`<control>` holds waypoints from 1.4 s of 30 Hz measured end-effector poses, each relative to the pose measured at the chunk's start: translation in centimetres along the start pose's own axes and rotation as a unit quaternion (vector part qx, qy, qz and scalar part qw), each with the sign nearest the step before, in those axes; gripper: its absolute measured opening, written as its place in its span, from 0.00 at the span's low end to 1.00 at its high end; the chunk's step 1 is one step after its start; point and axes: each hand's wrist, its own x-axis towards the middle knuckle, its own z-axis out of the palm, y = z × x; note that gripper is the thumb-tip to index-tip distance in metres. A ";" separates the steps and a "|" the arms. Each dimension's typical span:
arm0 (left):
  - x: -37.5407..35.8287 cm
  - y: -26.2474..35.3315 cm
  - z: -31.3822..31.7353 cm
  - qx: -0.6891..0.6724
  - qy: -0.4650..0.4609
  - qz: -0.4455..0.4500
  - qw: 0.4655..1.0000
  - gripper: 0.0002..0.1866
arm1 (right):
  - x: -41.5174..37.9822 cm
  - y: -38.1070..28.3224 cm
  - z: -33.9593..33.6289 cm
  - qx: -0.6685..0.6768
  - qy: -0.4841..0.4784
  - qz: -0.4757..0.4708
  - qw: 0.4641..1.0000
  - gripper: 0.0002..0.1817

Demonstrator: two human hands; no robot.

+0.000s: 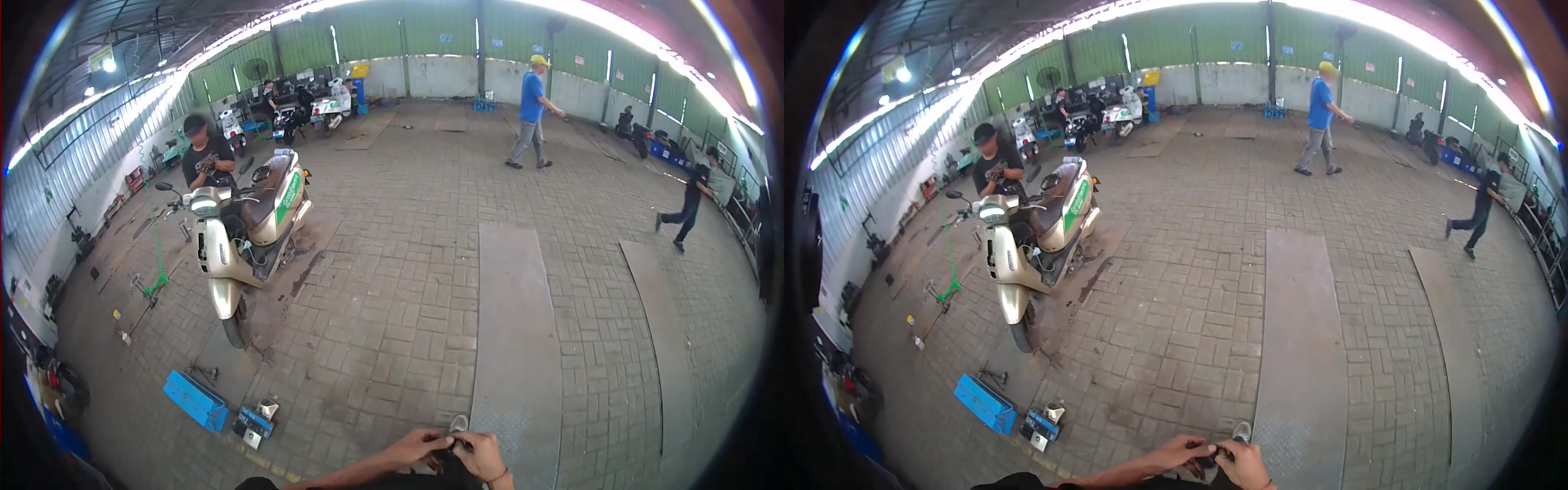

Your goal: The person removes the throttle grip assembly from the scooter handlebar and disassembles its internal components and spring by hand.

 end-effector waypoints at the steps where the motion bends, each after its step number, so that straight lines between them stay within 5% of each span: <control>1: 1.7 1.7 -0.4 0.009 0.028 -0.020 0.999 0.27 | 2.8 1.3 -1.2 0.014 -0.027 0.010 0.999 0.10; 10: 16.6 23.2 -5.7 -0.042 0.201 0.062 0.977 0.23 | 36.2 5.6 -10.2 0.005 -0.231 -0.201 0.952 0.16; 11: 18.1 25.4 -6.7 -0.074 0.219 0.069 0.970 0.22 | 39.8 5.6 -10.9 -0.011 -0.291 -0.146 0.946 0.16; 15: 28.2 31.8 -14.7 -0.129 0.224 0.087 0.962 0.21 | 53.7 10.2 -10.9 -0.019 -0.285 -0.217 0.933 0.17; 18: 37.2 37.5 -22.3 0.055 0.238 0.113 0.963 0.19 | 63.6 12.5 -11.5 -0.006 -0.266 -0.170 0.949 0.15; 23: 48.2 53.7 -30.0 0.076 0.144 0.118 0.980 0.17 | 80.3 15.0 -15.3 0.068 -0.125 0.009 0.990 0.12; 28: 58.8 68.7 -36.8 0.102 0.090 0.160 0.978 0.17 | 97.5 18.1 -18.5 0.226 -0.066 0.074 0.969 0.12; 31: 65.2 75.3 -42.4 0.334 0.170 0.262 0.889 0.17 | 108.8 20.8 -17.8 0.267 -0.066 0.090 0.957 0.13; 36: 76.3 83.6 -54.3 0.189 0.297 0.272 0.896 0.16 | 131.4 25.3 -15.2 0.220 -0.124 0.091 0.963 0.17; 42: 79.1 98.2 -65.4 0.024 0.408 0.266 0.873 0.16 | 156.5 18.2 -10.8 0.188 -0.307 0.033 0.932 0.17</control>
